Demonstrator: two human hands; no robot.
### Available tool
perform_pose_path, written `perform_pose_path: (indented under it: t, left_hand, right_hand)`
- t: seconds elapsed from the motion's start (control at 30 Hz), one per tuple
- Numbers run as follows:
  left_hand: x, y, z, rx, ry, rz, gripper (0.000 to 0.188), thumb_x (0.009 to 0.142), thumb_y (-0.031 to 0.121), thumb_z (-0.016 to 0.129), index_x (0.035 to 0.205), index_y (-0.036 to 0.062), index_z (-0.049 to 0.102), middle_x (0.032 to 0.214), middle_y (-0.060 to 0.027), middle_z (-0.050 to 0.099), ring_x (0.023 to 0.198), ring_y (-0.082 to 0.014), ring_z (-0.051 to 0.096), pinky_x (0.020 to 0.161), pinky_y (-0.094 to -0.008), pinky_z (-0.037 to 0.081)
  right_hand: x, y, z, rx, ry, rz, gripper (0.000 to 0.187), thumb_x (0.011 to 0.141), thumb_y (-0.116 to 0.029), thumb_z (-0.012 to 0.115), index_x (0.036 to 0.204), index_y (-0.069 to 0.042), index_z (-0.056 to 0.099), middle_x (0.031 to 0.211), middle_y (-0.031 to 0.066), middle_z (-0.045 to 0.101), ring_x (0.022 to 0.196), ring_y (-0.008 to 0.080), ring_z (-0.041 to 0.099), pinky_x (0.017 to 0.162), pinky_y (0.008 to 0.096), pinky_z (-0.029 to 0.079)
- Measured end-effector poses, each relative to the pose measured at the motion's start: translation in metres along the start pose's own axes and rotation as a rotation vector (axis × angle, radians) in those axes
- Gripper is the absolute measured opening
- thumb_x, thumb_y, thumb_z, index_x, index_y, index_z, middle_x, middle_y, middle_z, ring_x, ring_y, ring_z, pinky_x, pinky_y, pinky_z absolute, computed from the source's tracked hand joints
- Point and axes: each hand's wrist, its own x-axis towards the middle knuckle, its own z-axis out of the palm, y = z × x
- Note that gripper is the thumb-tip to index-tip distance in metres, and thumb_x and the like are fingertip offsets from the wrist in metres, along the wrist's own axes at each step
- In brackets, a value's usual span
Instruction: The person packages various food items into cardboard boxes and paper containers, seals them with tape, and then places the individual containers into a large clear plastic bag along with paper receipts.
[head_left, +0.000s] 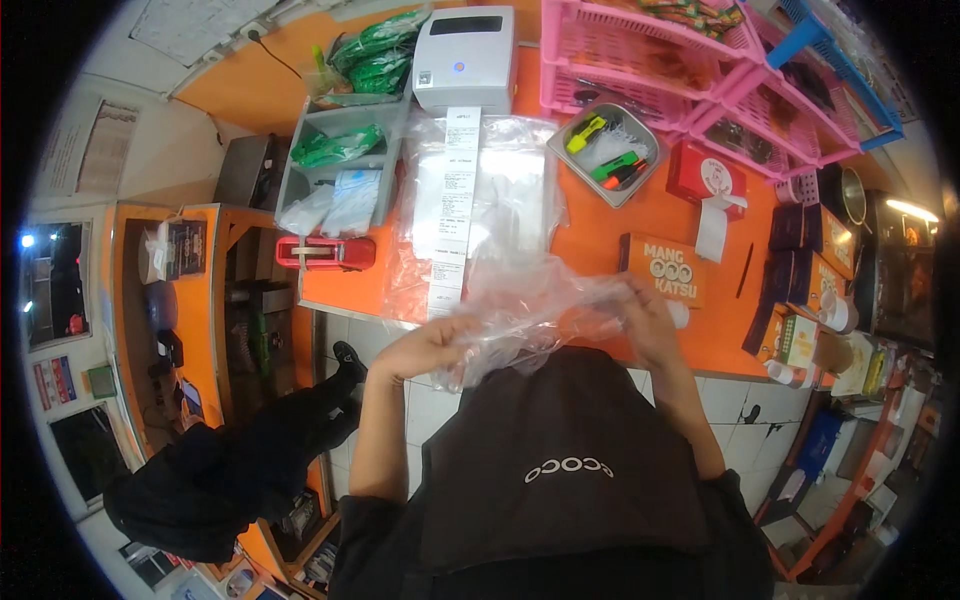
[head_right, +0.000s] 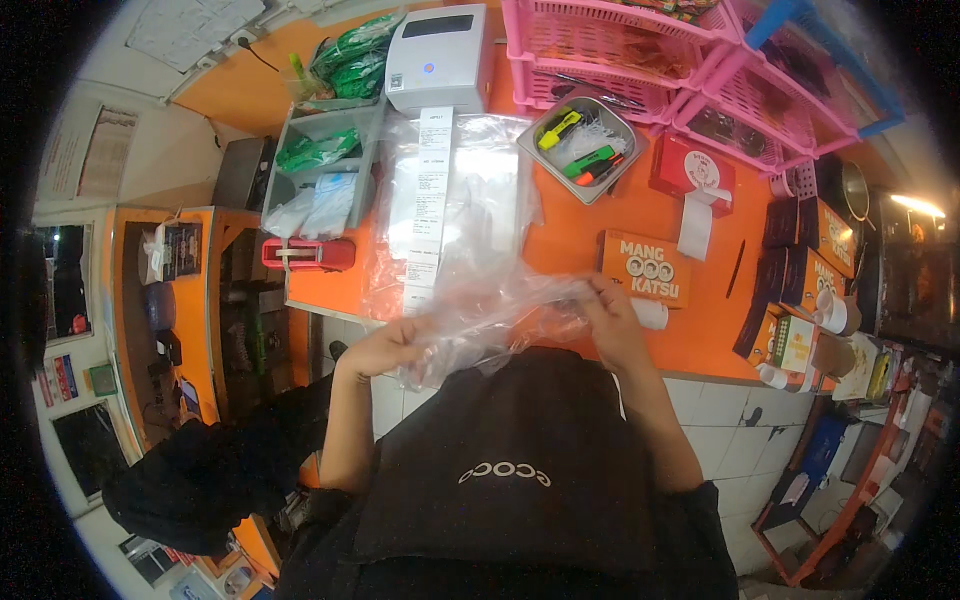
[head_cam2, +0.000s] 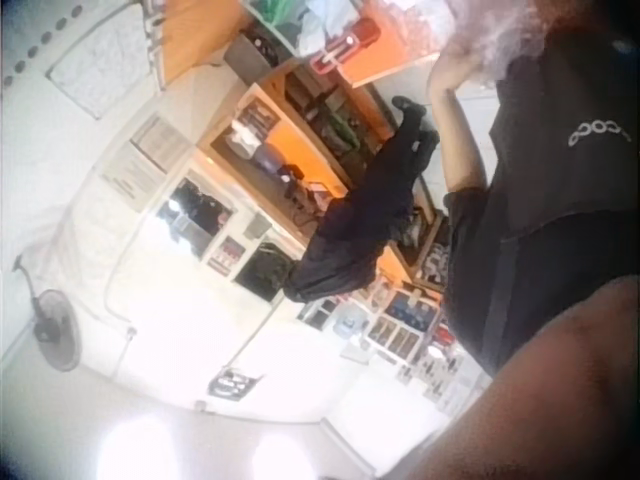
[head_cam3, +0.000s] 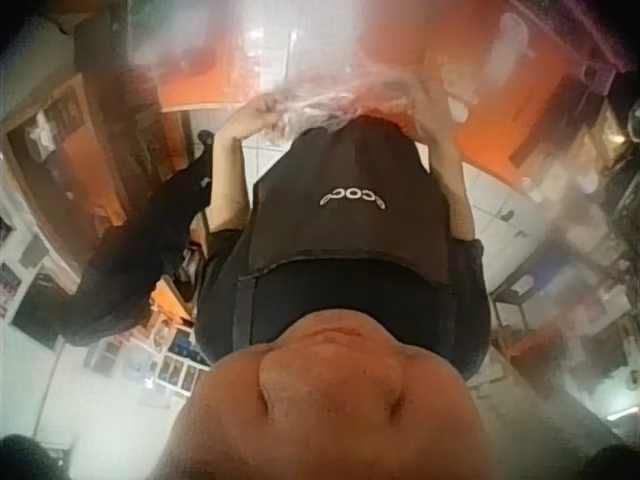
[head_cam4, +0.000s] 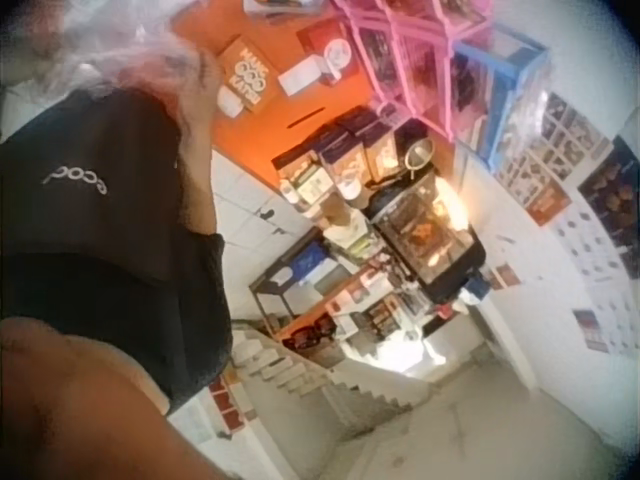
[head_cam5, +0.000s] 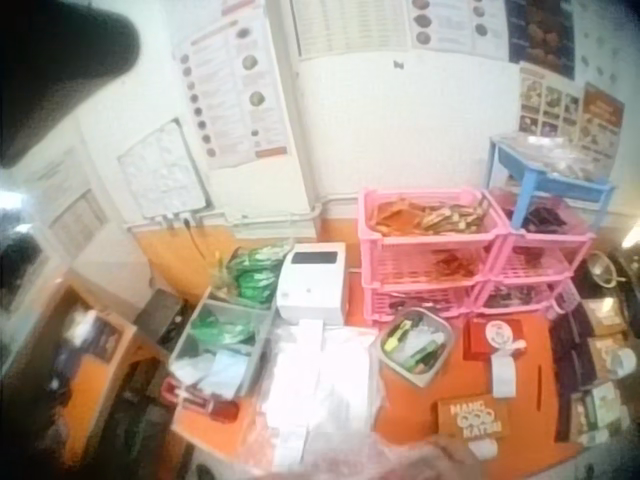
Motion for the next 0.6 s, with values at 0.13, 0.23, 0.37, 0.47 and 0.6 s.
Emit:
perform_pose_path:
  t: [0.13,0.23,0.37,0.47,0.6]
  left_hand:
    - [-0.005,-0.029,-0.025,-0.12,-0.246,-0.076,0.038,0.101,0.021,0.063,0.134,0.003,0.059,0.101,-0.001,0.066,0.091,-0.0091,0.063,0.079,-0.0267,0.053]
    - [-0.005,-0.028,-0.028,-0.592,-0.144,0.133,0.04,0.102,0.026,0.061,0.134,0.0037,0.057,0.111,-0.0032,0.066,0.098,-0.0115,0.064,0.082,-0.029,0.054]
    - [-0.004,0.01,0.006,-0.836,0.193,-0.023,0.031,0.098,0.018,0.066,0.125,0.0061,0.055,0.118,-0.0051,0.063,0.103,-0.0132,0.062,0.09,-0.0337,0.053]
    - [-0.008,0.039,0.027,-0.38,0.071,0.15,0.029,0.092,0.004,0.068,0.117,0.0083,0.054,0.115,-0.0036,0.061,0.098,-0.0135,0.06,0.096,-0.032,0.05]
    - [-0.002,0.013,0.02,0.26,0.161,0.437,0.036,0.082,-0.011,0.068,0.107,0.011,0.055,0.112,-0.0053,0.059,0.089,-0.0167,0.058,0.096,-0.0303,0.048]
  right_hand:
    - [-0.018,-0.012,-0.008,0.552,-0.061,0.168,0.026,0.105,-0.024,0.057,0.112,-0.002,0.068,0.095,0.0029,0.069,0.092,0.0133,0.066,0.083,0.0271,0.053]
    - [-0.034,-0.038,-0.016,-0.241,-0.501,0.317,0.03,0.101,-0.03,0.063,0.116,-0.005,0.068,0.098,0.0033,0.071,0.091,0.0129,0.066,0.082,0.0282,0.054]
    - [-0.04,-0.027,-0.045,-0.481,-0.712,0.209,0.036,0.095,-0.03,0.072,0.119,-0.004,0.068,0.098,0.0031,0.071,0.091,0.0136,0.067,0.081,0.0287,0.055]
    - [-0.042,-0.016,-0.055,0.173,-0.226,0.106,0.051,0.089,-0.027,0.078,0.13,-0.001,0.063,0.107,0.0058,0.069,0.095,0.015,0.066,0.083,0.0302,0.055]
    - [-0.048,-0.035,-0.02,0.361,-0.156,0.065,0.062,0.084,-0.013,0.078,0.138,0.003,0.053,0.118,0.0097,0.065,0.096,0.0186,0.066,0.084,0.0336,0.056]
